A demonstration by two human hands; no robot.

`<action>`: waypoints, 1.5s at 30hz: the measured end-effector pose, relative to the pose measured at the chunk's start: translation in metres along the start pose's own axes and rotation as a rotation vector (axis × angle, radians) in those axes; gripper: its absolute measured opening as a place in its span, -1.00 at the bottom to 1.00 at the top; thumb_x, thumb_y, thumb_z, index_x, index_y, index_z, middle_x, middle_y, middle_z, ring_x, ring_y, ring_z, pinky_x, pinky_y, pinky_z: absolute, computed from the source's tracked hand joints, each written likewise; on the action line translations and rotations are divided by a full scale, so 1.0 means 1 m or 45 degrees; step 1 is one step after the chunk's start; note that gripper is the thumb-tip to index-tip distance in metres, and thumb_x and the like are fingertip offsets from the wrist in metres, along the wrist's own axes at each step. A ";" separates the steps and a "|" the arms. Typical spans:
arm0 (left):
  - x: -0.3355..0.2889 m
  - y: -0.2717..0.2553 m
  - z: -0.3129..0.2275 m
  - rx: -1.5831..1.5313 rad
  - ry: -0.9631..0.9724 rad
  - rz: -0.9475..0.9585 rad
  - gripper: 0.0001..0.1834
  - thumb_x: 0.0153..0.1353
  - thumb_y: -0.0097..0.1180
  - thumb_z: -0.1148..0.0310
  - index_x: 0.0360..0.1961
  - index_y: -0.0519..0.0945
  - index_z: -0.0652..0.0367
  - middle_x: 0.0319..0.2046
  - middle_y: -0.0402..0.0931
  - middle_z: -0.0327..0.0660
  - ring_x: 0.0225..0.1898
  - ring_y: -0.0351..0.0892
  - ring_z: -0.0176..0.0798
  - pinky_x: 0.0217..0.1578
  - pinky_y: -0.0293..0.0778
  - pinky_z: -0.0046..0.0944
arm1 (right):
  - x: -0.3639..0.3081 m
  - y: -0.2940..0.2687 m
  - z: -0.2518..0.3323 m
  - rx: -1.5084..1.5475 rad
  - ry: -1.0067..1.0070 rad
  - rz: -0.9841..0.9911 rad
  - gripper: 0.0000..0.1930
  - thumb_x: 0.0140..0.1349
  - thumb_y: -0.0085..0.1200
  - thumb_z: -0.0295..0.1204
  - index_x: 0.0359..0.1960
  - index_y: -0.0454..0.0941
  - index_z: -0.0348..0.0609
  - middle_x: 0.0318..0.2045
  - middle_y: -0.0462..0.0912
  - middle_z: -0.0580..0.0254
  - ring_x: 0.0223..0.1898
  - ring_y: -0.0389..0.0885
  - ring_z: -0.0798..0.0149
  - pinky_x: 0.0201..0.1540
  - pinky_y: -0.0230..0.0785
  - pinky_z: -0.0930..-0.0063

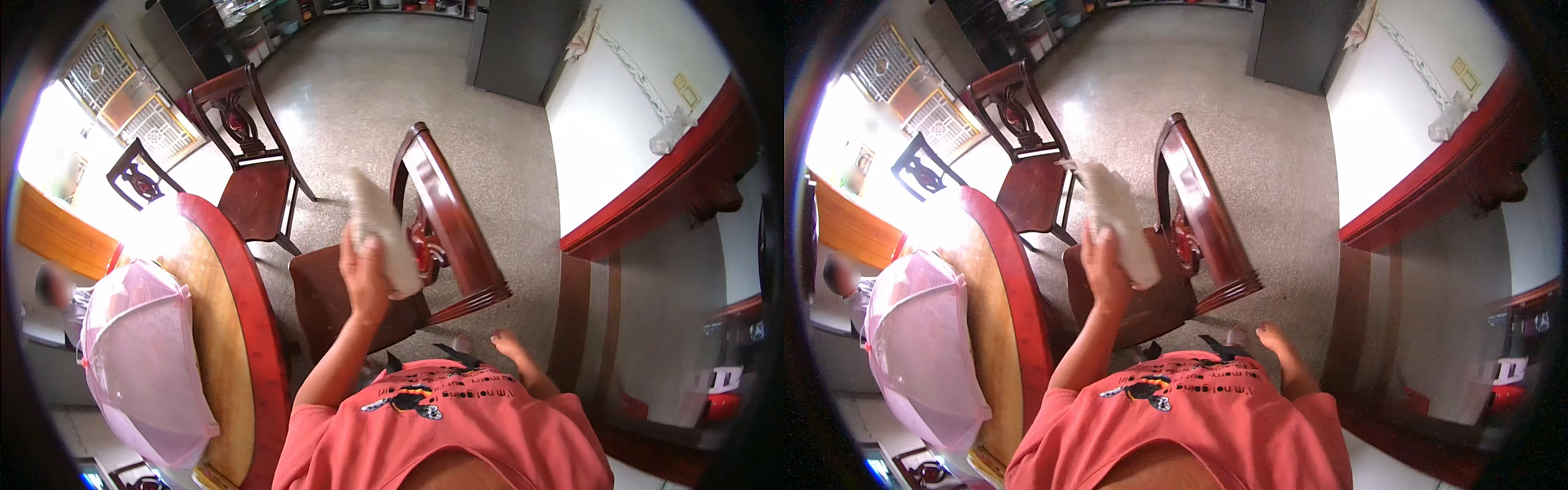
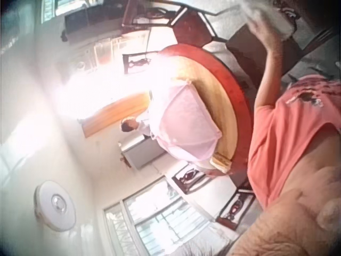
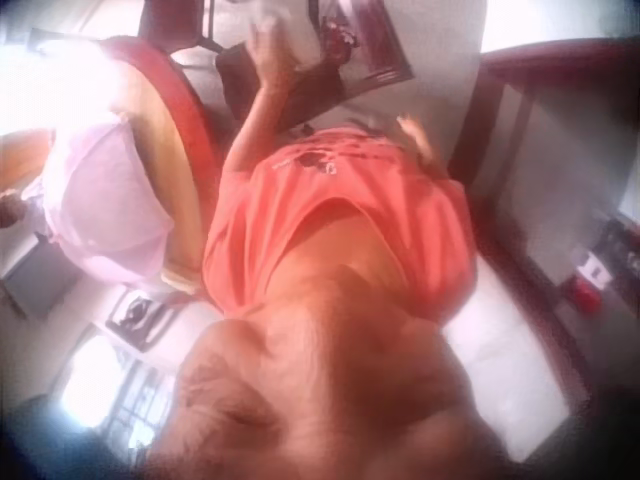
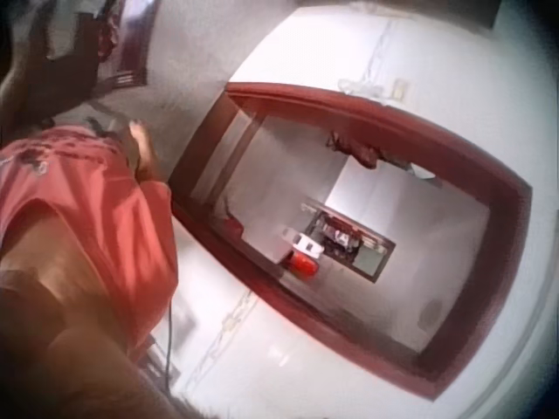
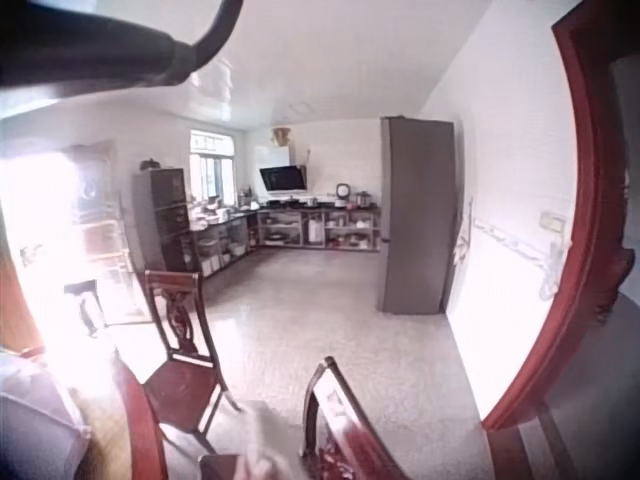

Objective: The person wipes a round dining table and several wooden chairs using a cloth. They move chairs to access different areas, wipe the table surface around a food cover, and clean the seats and backs of the chairs.

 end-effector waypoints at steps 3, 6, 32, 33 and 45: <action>-0.013 0.075 0.030 1.308 0.591 0.317 -0.48 0.18 -0.05 0.24 0.15 0.26 0.22 0.02 0.37 0.16 0.03 0.37 0.14 0.08 0.23 0.07 | 0.005 -0.034 -0.040 -0.003 0.012 0.085 -0.72 0.06 -0.01 -0.29 -0.34 0.52 -0.29 -0.37 0.56 -0.12 -0.26 0.56 -0.02 -0.21 0.34 0.16; -0.018 0.111 0.077 1.689 0.356 0.367 -0.42 0.12 -0.05 0.22 0.17 0.26 0.19 0.18 0.10 0.31 0.15 0.12 0.38 0.17 0.05 0.20 | -0.006 -0.076 -0.085 0.027 0.019 0.125 -0.73 0.05 -0.04 -0.31 -0.48 0.48 -0.35 -0.53 0.48 -0.15 -0.43 0.52 0.02 -0.32 0.29 0.16; 0.127 0.133 0.099 1.722 -0.166 -0.105 -0.22 0.01 0.09 0.24 0.18 0.07 0.44 0.01 0.26 0.32 0.01 0.31 0.31 0.01 0.27 0.09 | 0.290 -0.204 -0.006 -0.070 -0.599 0.299 -0.69 0.10 0.02 -0.33 -0.18 0.52 -0.29 -0.47 0.60 0.11 -0.44 0.57 0.31 -0.33 0.41 0.41; 0.124 0.135 0.097 1.719 -0.179 -0.120 -0.20 0.01 0.09 0.24 0.20 0.05 0.43 0.02 0.25 0.31 0.01 0.31 0.30 0.01 0.27 0.09 | 0.301 -0.210 0.012 -0.084 -0.641 0.328 -0.68 0.10 0.02 -0.32 -0.18 0.52 -0.29 -0.46 0.61 0.09 -0.43 0.58 0.29 -0.31 0.41 0.40; 0.122 0.149 0.093 1.780 -0.282 -0.272 -0.29 0.09 0.11 0.17 0.17 0.16 0.36 0.01 0.31 0.21 -0.09 0.40 0.24 -0.06 0.34 0.05 | 0.455 -0.232 -0.026 -0.702 -0.523 0.913 -0.71 0.01 0.04 -0.28 -0.39 0.60 -0.28 -0.47 0.63 -0.05 -0.37 0.62 0.06 -0.29 0.42 0.23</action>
Point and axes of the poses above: each hand's wrist, its own x-axis towards the middle knuckle, its own y-axis out of the palm, z = x × y, the point moved 2 cm from there along x, towards the middle knuckle
